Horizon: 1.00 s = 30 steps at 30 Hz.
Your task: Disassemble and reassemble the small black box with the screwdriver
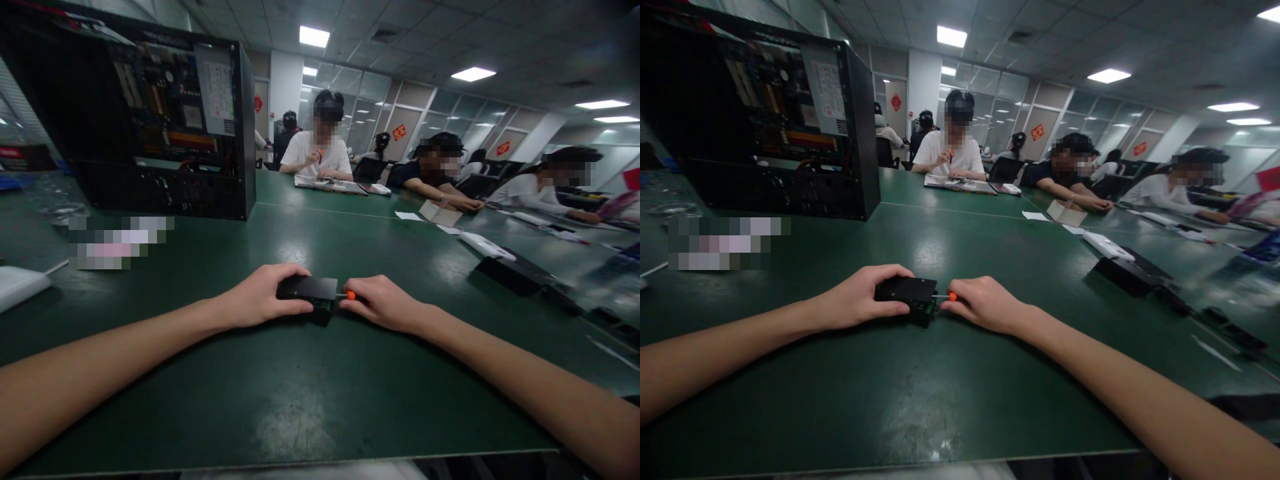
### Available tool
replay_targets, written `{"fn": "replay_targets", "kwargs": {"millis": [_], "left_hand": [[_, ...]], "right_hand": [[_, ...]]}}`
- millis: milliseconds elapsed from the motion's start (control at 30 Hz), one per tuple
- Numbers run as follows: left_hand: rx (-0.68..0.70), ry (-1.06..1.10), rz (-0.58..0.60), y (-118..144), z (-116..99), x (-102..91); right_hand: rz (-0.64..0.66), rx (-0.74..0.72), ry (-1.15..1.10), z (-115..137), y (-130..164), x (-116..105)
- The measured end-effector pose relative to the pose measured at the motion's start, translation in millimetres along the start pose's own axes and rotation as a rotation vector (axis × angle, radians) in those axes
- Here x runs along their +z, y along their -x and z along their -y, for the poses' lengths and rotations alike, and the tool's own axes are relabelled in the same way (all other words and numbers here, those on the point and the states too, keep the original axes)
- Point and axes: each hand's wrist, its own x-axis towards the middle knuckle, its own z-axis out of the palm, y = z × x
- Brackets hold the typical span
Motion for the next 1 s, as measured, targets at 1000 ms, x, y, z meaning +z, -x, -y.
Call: {"fn": "replay_targets", "kwargs": {"millis": [1000], "left_hand": [[-0.087,0.053,-0.06,2.4,-7.2,5.1]], "right_hand": [[-0.412,0.144,-0.014,-30.4,29.0,-111.0]]}}
